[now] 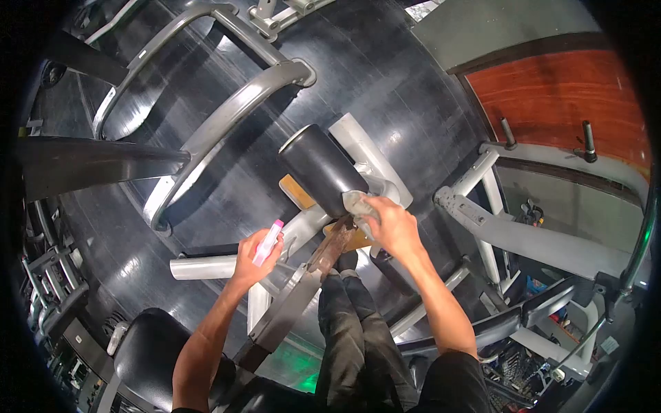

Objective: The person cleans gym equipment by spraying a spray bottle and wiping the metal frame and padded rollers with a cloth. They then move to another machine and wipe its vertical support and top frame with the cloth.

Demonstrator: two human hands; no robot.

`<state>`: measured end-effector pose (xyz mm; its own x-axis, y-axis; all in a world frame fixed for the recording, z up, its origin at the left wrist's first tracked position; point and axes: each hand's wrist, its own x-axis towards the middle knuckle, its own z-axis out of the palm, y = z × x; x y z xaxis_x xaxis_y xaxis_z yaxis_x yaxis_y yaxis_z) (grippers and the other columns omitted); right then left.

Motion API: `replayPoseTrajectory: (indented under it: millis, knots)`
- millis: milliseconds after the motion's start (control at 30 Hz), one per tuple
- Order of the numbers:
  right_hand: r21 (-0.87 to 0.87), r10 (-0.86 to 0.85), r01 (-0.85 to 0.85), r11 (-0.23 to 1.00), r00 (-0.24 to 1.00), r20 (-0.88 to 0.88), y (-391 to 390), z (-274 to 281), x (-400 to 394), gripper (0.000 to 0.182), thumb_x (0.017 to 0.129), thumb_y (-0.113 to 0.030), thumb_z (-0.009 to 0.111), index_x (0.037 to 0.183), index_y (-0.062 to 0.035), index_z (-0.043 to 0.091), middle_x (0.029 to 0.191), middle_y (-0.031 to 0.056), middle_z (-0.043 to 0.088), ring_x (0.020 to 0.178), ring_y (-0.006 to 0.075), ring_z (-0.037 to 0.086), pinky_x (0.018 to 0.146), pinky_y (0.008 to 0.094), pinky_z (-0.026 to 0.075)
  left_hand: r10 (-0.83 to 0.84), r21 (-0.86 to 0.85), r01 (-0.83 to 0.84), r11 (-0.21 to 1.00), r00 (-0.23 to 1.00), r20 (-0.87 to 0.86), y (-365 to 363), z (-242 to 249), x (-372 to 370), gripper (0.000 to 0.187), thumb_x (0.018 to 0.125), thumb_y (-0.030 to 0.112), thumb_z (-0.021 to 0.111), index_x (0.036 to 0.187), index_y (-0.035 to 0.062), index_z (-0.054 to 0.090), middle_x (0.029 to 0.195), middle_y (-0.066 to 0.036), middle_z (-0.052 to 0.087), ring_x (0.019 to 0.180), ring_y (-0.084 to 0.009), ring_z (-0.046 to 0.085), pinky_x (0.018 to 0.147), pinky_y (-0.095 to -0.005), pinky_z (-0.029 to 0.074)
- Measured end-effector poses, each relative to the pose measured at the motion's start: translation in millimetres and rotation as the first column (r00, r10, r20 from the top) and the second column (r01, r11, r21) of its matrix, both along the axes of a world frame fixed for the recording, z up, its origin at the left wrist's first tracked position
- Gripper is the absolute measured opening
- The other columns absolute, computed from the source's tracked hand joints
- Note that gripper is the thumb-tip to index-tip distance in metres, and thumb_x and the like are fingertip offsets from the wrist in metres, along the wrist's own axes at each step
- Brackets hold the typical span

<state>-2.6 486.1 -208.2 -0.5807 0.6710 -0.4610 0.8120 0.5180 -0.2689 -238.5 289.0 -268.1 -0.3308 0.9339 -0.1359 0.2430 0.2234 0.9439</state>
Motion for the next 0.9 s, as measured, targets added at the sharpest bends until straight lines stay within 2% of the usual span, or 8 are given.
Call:
replayPoseTrajectory:
  millis: [67, 167, 267, 467, 600, 667, 833, 900]
  knots:
    - [-0.209, -0.372, 0.326, 0.922, 0.894, -0.248, 17, 5, -13, 0.055, 0.083, -0.02, 0.074, 0.136, -0.0205, 0.058, 0.136, 0.0143, 0.058, 0.118, 0.036, 0.061, 0.099, 0.041, 0.049, 0.014, -0.015, -0.014, 1.0, 1.0, -0.01, 2, 1, 0, 0.009, 0.086, 0.002, 0.068, 0.095, -0.0004, 0.067, 0.078, -0.009, 0.07, 0.07, -0.0115, 0.067, 0.065, -0.028, 0.052]
    - [0.196, -0.118, 0.262, 0.945, 0.833, -0.541, 23, -10, -77, 0.055, 0.084, -0.023, 0.073, 0.137, -0.0189, 0.057, 0.141, 0.0157, 0.054, 0.121, 0.037, 0.058, 0.101, 0.0419, 0.048, 0.01, -0.058, -0.007, 0.998, 0.998, 0.056, 2, 7, 1, 0.009, 0.087, 0.003, 0.068, 0.096, 0.0011, 0.067, 0.077, -0.006, 0.069, 0.066, -0.0098, 0.064, 0.062, -0.0275, 0.051]
    - [0.468, 0.255, -0.09, 0.879, 0.918, -0.303, 21, -58, -131, 0.057, 0.079, -0.024, 0.075, 0.133, -0.0267, 0.06, 0.148, 0.0117, 0.046, 0.12, 0.0334, 0.053, 0.093, 0.0467, 0.045, 0.03, -0.063, -0.028, 0.998, 0.999, 0.034, 3, 9, 2, 0.009, 0.088, 0.003, 0.067, 0.097, 0.0023, 0.067, 0.074, -0.004, 0.066, 0.063, -0.0076, 0.06, 0.058, -0.027, 0.048]
    - [0.512, 0.204, -0.085, 0.855, 0.962, -0.181, -9, -63, -87, 0.065, 0.075, -0.014, 0.073, 0.134, -0.0329, 0.058, 0.143, 0.007, 0.05, 0.119, 0.0319, 0.051, 0.089, 0.045, 0.043, 0.045, -0.073, -0.04, 0.997, 0.997, 0.059, 5, 7, 1, 0.008, 0.089, 0.004, 0.067, 0.097, 0.0028, 0.067, 0.07, -0.002, 0.062, 0.06, -0.006, 0.055, 0.055, -0.0262, 0.045]
    - [0.299, 0.14, -0.105, 0.948, 0.985, -0.097, -15, -44, 0, 0.069, 0.071, -0.001, 0.066, 0.133, -0.0309, 0.06, 0.137, 0.0045, 0.055, 0.108, 0.0296, 0.059, 0.087, 0.0404, 0.052, 0.071, -0.099, -0.063, 0.993, 0.995, 0.073, 5, 10, -1, 0.008, 0.089, 0.006, 0.068, 0.096, 0.0028, 0.067, 0.07, -0.002, 0.063, 0.06, -0.006, 0.053, 0.055, -0.0254, 0.044]
    - [-0.003, -0.18, 0.185, 0.983, 0.949, -0.26, -1, -36, 26, 0.059, 0.077, 0.003, 0.066, 0.132, -0.0171, 0.062, 0.125, 0.012, 0.065, 0.112, 0.032, 0.063, 0.098, 0.0386, 0.05, 0.066, -0.146, -0.053, 0.988, 0.994, 0.086, 6, 13, -1, 0.011, 0.085, 0.004, 0.069, 0.095, -0.0002, 0.067, 0.081, -0.014, 0.07, 0.073, -0.0235, 0.07, 0.068, -0.032, 0.054]
    - [-0.214, -0.492, 0.479, 0.852, 0.588, -0.642, 62, -55, -26, 0.041, 0.099, -0.025, 0.057, 0.136, -0.0066, 0.056, 0.13, 0.0154, 0.062, 0.116, 0.0196, 0.059, 0.1, 0.0333, 0.045, 0.059, -0.221, -0.036, 0.975, 0.993, 0.1, 4, 12, 2, 0.01, 0.084, 0.004, 0.07, 0.093, -0.0001, 0.068, 0.081, -0.014, 0.07, 0.073, -0.0242, 0.07, 0.068, -0.0315, 0.054]
    - [-0.433, -0.653, 0.505, 0.746, 0.428, -0.625, 69, -53, -84, 0.037, 0.095, -0.02, 0.063, 0.129, -0.006, 0.061, 0.131, 0.0176, 0.061, 0.113, 0.0274, 0.062, 0.1, 0.0384, 0.047, 0.028, -0.08, -0.025, 0.997, 0.999, 0.044, 2, 7, 4, 0.009, 0.088, 0.004, 0.067, 0.097, 0.004, 0.066, 0.068, -0.002, 0.062, 0.057, -0.0056, 0.054, 0.052, -0.0257, 0.045]
